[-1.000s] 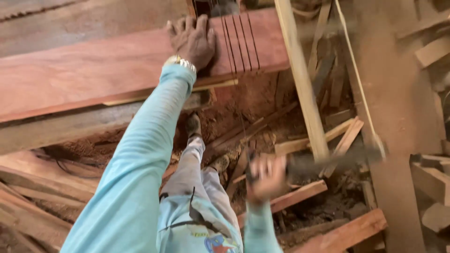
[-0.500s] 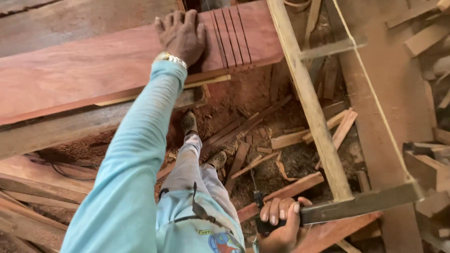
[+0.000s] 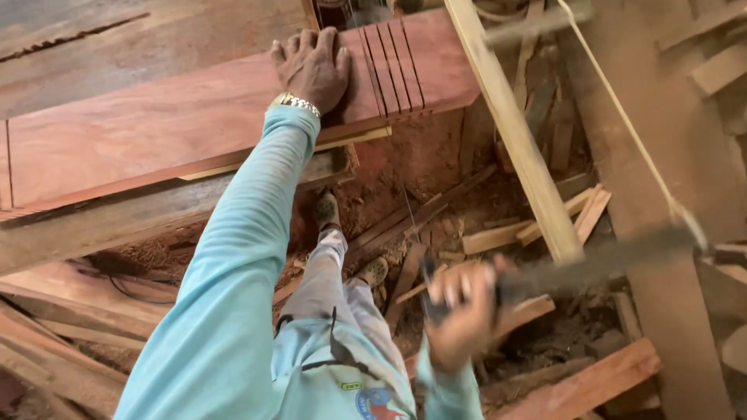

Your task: Use a manual bow saw to cut parallel notches into a wooden board.

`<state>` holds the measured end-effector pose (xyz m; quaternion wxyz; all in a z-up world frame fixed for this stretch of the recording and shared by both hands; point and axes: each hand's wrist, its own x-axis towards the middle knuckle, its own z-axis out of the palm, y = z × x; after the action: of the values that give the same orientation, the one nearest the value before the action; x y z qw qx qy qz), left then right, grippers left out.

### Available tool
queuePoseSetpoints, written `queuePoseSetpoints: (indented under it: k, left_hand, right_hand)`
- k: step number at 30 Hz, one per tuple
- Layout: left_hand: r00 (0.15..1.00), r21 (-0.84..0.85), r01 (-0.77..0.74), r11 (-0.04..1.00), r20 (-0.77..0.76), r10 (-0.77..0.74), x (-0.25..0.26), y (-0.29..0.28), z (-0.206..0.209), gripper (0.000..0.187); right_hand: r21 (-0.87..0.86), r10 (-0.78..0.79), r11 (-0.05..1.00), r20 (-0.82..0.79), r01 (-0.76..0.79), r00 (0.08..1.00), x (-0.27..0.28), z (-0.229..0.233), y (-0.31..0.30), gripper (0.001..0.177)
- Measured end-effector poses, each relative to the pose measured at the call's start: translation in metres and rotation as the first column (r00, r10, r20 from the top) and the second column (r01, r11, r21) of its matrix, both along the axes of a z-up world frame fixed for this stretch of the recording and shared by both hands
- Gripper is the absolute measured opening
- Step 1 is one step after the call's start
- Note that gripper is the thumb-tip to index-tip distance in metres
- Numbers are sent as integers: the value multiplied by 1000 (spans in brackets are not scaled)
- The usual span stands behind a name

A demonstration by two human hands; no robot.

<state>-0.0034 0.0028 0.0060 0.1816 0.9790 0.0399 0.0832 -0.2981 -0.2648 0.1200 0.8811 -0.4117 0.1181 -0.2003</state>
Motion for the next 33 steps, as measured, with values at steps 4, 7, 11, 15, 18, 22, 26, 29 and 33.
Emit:
queuePoseSetpoints:
  k: [4,7,11,15,18,22,26,29,33]
  left_hand:
    - [1000,23,7,1000,30,-8,-2,-4,-5,43]
    - [999,56,-33,998,-33,35,9,-4,8,44]
    - [999,1,-20,1000,-39,20,1,-4,2,46]
    - [995,-28,-7,1000,-96,4,0,-4,13,45]
    - [997,-30,-12,999,-74,10,0,-2,13,48]
    - [999,-4,6,1000,-46,-7,3,0,3,47]
    - [995,22,-14,1000,-103,16,6,-5,8,46]
    - [996,30,-23,999,-86,25,3,-6,10,45]
    - [999,39,-13,999,-29,14,7,-3,-6,44]
  right_hand:
    - [0,20,1000,-101,-20,995,-73,-3,-23,2]
    - [55,-67,995,-221,81,973,-45,-63,-21,4]
    - [275,98,955,54,-110,994,63,-77,28,12]
    - [60,-31,997,-93,37,995,101,0,57,15]
    - [-60,6,998,66,-2,998,43,-1,21,20]
    - [133,70,989,-4,-69,998,-54,8,-20,22]
    - [-15,-137,990,-234,137,963,-38,-11,2,12]
    - [-93,-148,987,-169,134,974,32,-55,22,5]
    - [35,-63,997,-132,68,989,104,14,60,10]
